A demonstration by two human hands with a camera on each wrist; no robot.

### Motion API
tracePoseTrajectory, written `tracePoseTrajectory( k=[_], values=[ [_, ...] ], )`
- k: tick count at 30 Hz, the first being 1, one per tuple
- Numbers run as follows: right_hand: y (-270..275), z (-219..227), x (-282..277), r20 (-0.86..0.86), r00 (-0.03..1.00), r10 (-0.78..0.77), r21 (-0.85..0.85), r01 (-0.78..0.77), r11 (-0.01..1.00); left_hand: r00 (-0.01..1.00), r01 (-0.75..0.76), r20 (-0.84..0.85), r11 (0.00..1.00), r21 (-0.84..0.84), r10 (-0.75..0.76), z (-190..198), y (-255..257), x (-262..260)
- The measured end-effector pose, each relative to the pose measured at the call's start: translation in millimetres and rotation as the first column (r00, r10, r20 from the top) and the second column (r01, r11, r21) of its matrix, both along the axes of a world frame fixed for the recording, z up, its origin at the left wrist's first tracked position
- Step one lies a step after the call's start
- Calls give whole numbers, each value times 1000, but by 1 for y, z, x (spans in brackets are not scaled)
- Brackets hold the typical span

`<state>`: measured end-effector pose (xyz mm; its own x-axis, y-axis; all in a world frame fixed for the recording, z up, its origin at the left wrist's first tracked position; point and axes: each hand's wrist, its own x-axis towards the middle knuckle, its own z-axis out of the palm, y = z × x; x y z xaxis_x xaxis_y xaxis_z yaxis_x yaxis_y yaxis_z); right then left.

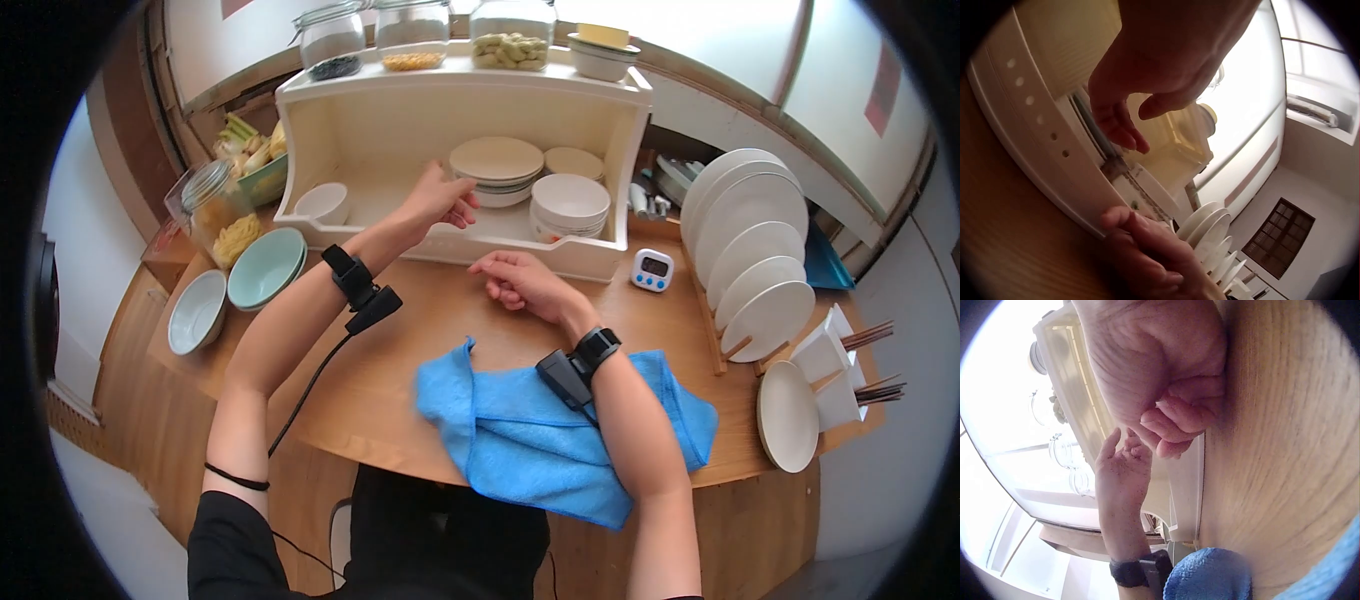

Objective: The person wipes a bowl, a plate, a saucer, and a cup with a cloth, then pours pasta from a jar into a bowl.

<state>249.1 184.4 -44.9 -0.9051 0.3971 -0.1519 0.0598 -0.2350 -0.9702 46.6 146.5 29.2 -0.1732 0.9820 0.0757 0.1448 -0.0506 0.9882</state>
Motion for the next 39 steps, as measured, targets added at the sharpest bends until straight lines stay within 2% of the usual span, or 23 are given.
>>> tracePoseTrajectory(
  k=[2, 4, 6, 8, 10, 12, 14, 16, 18, 19, 20, 21, 23, 24, 26, 27, 28, 30, 31, 32, 34, 39],
  values=[
    [-1, 0, 0, -2, 1000, -15, 18, 15, 1000, 1000, -10, 12, 1000, 18, 9, 5, -25, 0],
    [-6, 5, -1, 33, 998, -57, 36, 56, 998, 997, 61, 37, 997, 47, -62, 10, -50, 0],
    [-6, 3, -1, 31, 998, -56, 48, 55, 997, 999, 41, 14, 999, 22, -41, 14, -81, -4],
    [-6, 4, -1, 26, 998, -49, 70, 48, 996, 988, 129, -82, 991, -23, -131, 14, -112, -12],
    [-6, 4, 1, 30, 999, -31, 80, 29, 996, 983, 97, -148, 994, -58, -105, 16, -145, -21],
    [-5, 1, 1, 33, 999, -39, 96, 36, 995, 950, 66, -303, 996, -52, -79, 19, -174, -38],
    [-9, 5, 0, 59, 996, -60, 113, 53, 992, 958, 31, -285, 999, -25, -36, 18, -201, -59],
    [-7, 5, 0, 44, 998, -43, 84, 39, 996, 930, -93, -357, 996, -2, 87, 18, -225, -80],
    [-8, 6, 2, 52, 997, -55, 108, 49, 993, 912, -236, -351, 972, -22, 213, 21, -247, -101],
    [-7, 3, 3, 27, 999, -44, 106, 40, 994, 861, -305, -431, 952, -11, 271, 20, -256, -116],
    [-7, 4, 4, 30, 999, -46, 105, 42, 994, 799, -373, -506, 928, 5, 324, 20, -261, -133],
    [-7, 4, 4, 38, 998, -53, 116, 48, 992, 800, -374, -504, 927, 3, 324, 22, -266, -147],
    [-9, 3, 2, 52, 997, -53, 123, 46, 991, 701, -512, -609, 856, -67, 372, 25, -272, -168],
    [-10, 2, 2, 53, 997, -60, 128, 53, 990, 704, -515, -604, 854, -72, 373, 23, -273, -175],
    [-9, 3, 3, 59, 996, -68, 139, 59, 988, 499, -613, -806, 787, -69, 319, 22, -271, -182],
    [-9, 2, 4, 47, 997, -57, 124, 51, 991, 460, -630, -836, 773, -68, 301, 19, -270, -184],
    [-8, 3, 4, 31, 998, -47, 113, 43, 993, 465, -630, -830, 773, -67, 307, 15, -265, -197],
    [-9, 3, 6, 43, 998, -56, 119, 50, 992, 363, -590, -921, 800, -110, 141, -3, -258, -225],
    [-9, 4, 5, 41, 997, -63, 120, 58, 991, 397, -640, -909, 748, -174, 128, 1, -257, -214],
    [-9, 4, 5, 47, 997, -59, 127, 52, 991, 402, -643, -906, 746, -174, 136, 2, -255, -210],
    [-9, 4, 5, 48, 997, -64, 128, 58, 990, 499, -625, -865, 710, -323, 46, 6, -251, -208],
    [-5, 4, 3, 53, 997, -57, 137, 49, 989, 491, -620, -867, 731, -285, 79, 2, -250, -209]
  ],
)
